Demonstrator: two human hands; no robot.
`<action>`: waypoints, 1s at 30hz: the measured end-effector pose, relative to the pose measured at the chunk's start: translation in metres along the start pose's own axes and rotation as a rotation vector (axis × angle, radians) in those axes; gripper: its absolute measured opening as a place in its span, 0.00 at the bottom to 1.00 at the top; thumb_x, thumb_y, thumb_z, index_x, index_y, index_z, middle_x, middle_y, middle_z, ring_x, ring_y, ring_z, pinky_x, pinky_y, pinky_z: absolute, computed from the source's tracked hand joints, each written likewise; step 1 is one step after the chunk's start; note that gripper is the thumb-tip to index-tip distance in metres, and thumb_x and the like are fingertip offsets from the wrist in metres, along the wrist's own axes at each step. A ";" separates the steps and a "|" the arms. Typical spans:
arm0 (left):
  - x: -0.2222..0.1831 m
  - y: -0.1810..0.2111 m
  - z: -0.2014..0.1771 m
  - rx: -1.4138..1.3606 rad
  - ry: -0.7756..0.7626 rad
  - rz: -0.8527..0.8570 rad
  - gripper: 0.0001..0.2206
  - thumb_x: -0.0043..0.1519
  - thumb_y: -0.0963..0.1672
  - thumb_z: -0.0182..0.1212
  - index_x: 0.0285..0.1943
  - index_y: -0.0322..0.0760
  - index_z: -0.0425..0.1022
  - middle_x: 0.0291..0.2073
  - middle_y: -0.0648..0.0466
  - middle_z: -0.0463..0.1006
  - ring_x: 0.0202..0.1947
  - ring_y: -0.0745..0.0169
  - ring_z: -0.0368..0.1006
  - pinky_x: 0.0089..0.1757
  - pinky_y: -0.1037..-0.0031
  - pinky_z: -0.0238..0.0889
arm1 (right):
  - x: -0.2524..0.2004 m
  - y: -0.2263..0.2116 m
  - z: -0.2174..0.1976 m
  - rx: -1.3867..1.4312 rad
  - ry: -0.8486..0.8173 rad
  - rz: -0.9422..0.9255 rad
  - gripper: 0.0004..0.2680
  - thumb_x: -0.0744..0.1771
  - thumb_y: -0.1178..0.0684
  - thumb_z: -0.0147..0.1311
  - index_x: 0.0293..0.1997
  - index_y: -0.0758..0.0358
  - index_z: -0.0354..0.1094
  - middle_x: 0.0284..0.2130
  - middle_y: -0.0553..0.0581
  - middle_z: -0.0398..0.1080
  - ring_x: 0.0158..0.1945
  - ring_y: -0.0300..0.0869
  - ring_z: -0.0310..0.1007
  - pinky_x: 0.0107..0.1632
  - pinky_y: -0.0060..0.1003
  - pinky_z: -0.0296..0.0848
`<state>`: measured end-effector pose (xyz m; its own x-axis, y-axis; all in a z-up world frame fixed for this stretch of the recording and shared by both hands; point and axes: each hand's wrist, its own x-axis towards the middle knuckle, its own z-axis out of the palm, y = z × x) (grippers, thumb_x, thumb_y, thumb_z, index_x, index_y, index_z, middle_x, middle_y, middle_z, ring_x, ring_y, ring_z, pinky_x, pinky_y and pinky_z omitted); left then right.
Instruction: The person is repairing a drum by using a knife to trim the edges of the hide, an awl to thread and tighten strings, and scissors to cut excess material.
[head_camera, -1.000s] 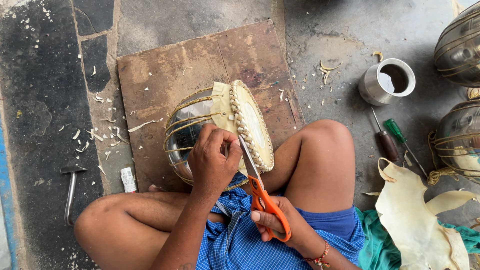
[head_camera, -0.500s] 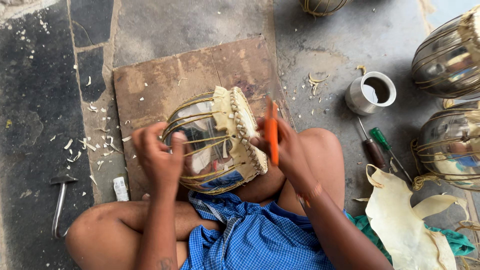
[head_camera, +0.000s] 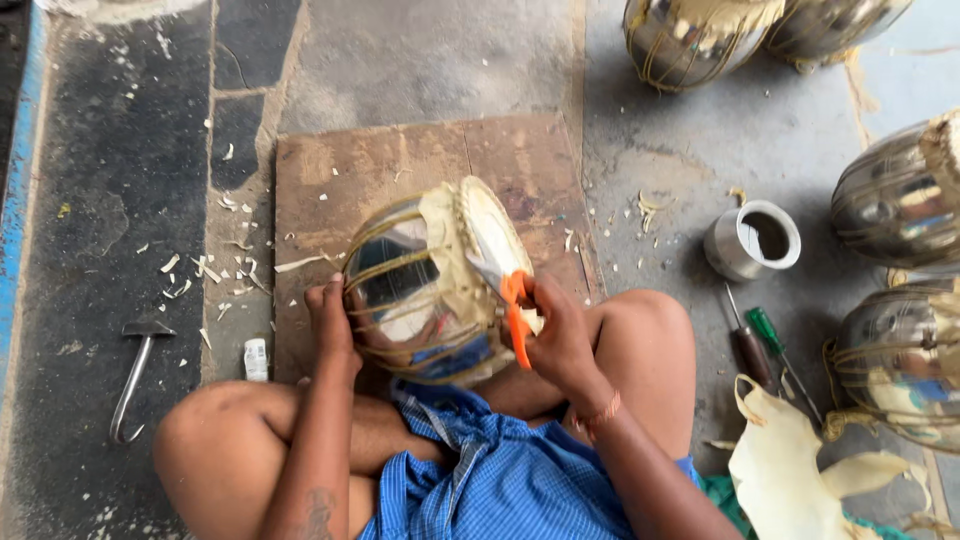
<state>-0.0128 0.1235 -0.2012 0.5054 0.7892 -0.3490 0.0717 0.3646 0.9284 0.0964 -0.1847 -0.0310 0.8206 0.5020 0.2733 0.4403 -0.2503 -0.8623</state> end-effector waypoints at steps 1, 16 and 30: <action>-0.003 0.011 0.004 0.028 0.015 -0.018 0.16 0.66 0.53 0.56 0.46 0.41 0.62 0.41 0.54 0.71 0.41 0.66 0.67 0.43 0.67 0.66 | -0.002 0.000 -0.001 0.029 -0.009 -0.008 0.15 0.59 0.59 0.66 0.47 0.65 0.69 0.33 0.50 0.67 0.35 0.36 0.65 0.40 0.31 0.67; -0.295 0.288 0.090 0.897 -0.586 1.380 0.04 0.63 0.40 0.65 0.40 0.37 0.72 0.42 0.49 0.76 0.43 0.51 0.75 0.45 0.62 0.69 | -0.015 0.006 -0.011 0.261 -0.069 0.260 0.14 0.62 0.60 0.65 0.51 0.66 0.68 0.36 0.45 0.69 0.40 0.30 0.67 0.43 0.27 0.71; -0.281 0.231 0.103 0.833 -0.578 1.256 0.06 0.64 0.43 0.65 0.42 0.37 0.74 0.38 0.51 0.76 0.40 0.52 0.75 0.44 0.59 0.67 | -0.015 0.018 -0.015 0.443 -0.024 0.368 0.14 0.63 0.59 0.66 0.51 0.66 0.67 0.36 0.48 0.70 0.38 0.31 0.69 0.40 0.27 0.71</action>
<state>-0.0502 -0.0649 0.1250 0.8281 0.0144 0.5603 -0.2904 -0.8441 0.4508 0.0977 -0.2089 -0.0437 0.8803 0.4671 -0.0834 -0.0713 -0.0434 -0.9965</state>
